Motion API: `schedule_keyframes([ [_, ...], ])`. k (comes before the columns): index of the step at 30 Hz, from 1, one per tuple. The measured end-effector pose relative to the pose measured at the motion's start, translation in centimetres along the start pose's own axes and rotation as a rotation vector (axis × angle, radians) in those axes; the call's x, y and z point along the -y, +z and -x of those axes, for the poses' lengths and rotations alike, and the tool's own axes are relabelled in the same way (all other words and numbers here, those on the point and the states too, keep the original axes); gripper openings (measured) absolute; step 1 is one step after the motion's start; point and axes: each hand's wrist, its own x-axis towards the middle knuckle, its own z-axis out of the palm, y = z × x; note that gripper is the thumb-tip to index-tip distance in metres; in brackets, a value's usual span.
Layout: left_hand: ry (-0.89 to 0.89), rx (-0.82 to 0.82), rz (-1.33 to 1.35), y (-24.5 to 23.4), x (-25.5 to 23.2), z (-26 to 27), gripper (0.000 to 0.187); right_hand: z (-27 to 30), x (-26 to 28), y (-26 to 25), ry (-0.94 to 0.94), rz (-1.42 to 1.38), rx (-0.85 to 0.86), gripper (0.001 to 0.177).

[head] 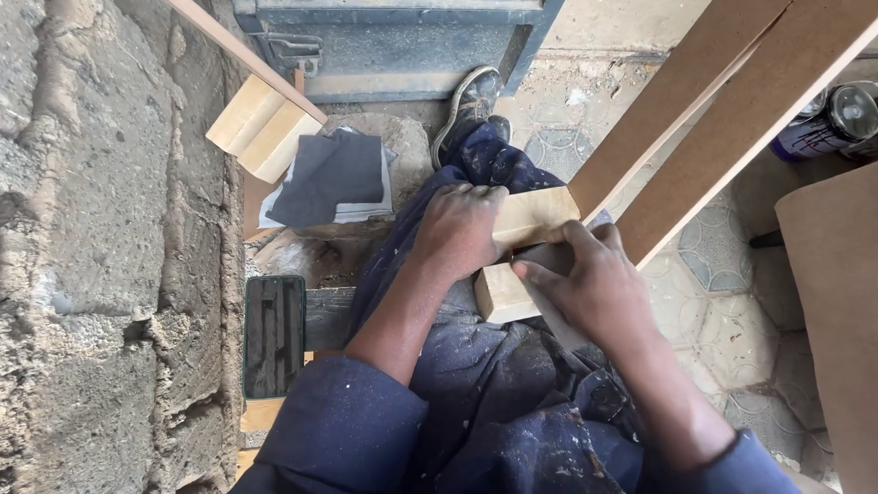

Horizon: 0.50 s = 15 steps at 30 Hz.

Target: Sanding the edges and surfaces of a wooden frame component using sandpaper to smooth the finish.

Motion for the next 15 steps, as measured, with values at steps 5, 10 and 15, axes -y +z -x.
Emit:
schedule_keyframes([
  [5,0.039,0.044,-0.051,-1.9,-1.1,0.9,0.065,0.9,-1.3,-0.6,0.018,0.013,0.002,0.049],
  [10,0.023,0.111,-0.071,-1.6,-0.9,0.6,0.076,-0.6,0.2,0.1,0.003,0.085,-0.001,0.056],
  [15,0.034,0.086,-0.03,-1.1,-0.2,0.6,0.078,0.7,-0.3,-0.7,-0.001,0.043,0.016,0.049],
])
